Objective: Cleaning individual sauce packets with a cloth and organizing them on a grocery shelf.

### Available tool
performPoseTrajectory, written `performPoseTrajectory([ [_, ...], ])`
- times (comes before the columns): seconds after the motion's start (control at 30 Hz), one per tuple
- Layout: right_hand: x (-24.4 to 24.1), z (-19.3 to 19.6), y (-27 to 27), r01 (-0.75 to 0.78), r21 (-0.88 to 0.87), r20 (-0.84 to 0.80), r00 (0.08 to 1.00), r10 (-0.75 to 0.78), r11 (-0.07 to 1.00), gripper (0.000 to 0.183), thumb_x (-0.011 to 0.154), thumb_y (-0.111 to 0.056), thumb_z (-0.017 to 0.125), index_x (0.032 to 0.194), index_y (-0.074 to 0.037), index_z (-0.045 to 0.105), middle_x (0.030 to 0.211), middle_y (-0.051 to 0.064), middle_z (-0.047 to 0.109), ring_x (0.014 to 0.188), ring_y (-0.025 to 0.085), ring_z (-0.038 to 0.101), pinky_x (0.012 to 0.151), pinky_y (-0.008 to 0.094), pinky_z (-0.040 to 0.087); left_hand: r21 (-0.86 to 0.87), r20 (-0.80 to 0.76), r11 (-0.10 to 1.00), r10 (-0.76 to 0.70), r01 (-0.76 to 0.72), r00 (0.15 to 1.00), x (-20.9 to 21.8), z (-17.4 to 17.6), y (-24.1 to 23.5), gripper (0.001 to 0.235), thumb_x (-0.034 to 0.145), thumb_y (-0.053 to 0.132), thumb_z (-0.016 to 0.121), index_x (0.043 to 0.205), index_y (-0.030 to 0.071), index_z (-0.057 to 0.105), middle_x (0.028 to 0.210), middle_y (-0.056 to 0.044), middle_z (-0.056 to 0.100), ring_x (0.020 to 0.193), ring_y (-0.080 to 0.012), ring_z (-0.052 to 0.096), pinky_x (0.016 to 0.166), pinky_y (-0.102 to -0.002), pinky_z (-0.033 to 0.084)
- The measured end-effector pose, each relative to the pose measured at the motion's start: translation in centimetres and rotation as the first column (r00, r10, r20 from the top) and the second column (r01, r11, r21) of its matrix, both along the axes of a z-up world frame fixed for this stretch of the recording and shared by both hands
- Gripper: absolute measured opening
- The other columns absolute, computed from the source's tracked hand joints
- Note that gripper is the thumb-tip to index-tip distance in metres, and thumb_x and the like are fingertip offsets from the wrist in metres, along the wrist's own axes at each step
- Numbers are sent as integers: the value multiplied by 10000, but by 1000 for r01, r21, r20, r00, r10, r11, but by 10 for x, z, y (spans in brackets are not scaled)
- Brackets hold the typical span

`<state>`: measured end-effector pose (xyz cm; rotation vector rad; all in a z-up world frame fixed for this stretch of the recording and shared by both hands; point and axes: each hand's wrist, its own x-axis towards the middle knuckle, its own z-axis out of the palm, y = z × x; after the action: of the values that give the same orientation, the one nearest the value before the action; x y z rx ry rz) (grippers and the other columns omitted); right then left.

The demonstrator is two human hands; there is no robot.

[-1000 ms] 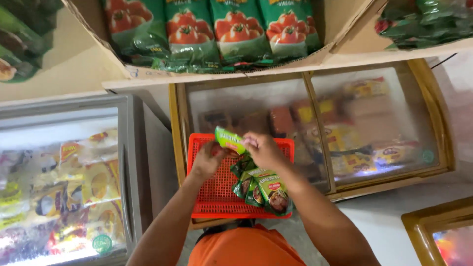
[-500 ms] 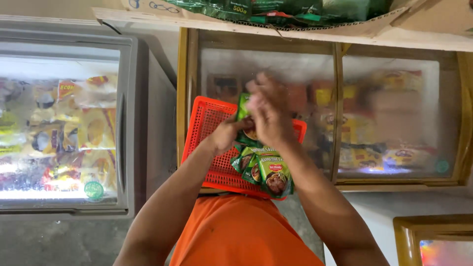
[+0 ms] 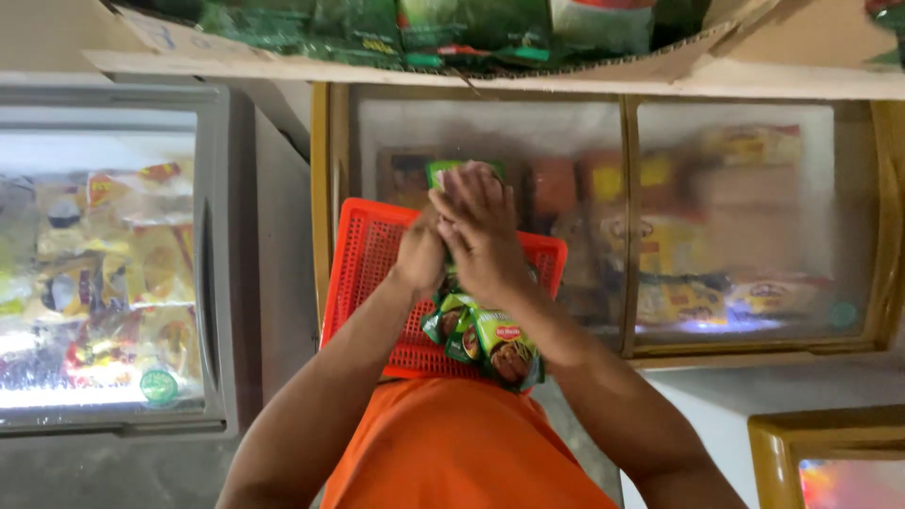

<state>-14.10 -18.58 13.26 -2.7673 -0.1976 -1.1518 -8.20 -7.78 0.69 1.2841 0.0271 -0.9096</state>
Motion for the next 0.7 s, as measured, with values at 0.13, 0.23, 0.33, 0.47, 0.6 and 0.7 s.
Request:
performPoseTrajectory([
  [0.13,-28,-62,4,-177,707,-133,918,374,685,284,1146,-206,486,1344,-58,625,1308,160,663,1215,298,664,1027,390,542,-603,-106,781,123,-162,987,33,21,-1,423,1071,269,458,1421,37,518,1302,-133,677,1208,-257,672,1086,-387,547],
  [0.23,-39,-81,-4,175,974,-220,874,432,142,428,1162,-267,432,1106,19,745,1020,188,783,872,308,668,836,417,547,-293,-411,849,304,-440,860,46,23,10,435,1044,439,414,1251,77,541,1137,-143,679,1005,-308,704,865,-477,610],
  [0.33,-20,-46,-15,150,952,-198,967,163,265,358,1028,-196,640,1323,6,625,1070,135,663,984,228,630,885,396,539,-291,-326,842,358,-453,875,51,32,6,398,1063,340,460,1276,25,576,1173,-169,696,1017,-303,721,926,-471,625],
  [0.47,-17,-46,-19,-79,828,-52,975,217,554,465,929,-22,685,1374,21,558,1282,170,634,1213,298,624,1053,405,490,-406,-331,820,280,-404,901,24,37,-5,303,1059,243,499,1285,51,562,1170,-142,698,1019,-260,725,861,-411,617],
  [0.6,-15,-60,-32,233,757,-371,922,108,611,449,842,4,680,1281,-92,678,1135,144,730,1028,289,732,912,359,573,-241,-80,916,310,-320,948,13,28,-5,260,1145,219,536,1361,79,573,1116,-156,671,772,-269,563,551,-391,431],
  [0.7,-17,-30,-28,236,619,-416,908,57,749,479,702,-36,773,1164,-42,646,974,177,677,933,336,676,849,408,547,-343,-134,891,267,-298,954,16,55,-7,229,1069,196,541,1248,56,568,1114,-101,703,952,-214,713,762,-354,616],
])
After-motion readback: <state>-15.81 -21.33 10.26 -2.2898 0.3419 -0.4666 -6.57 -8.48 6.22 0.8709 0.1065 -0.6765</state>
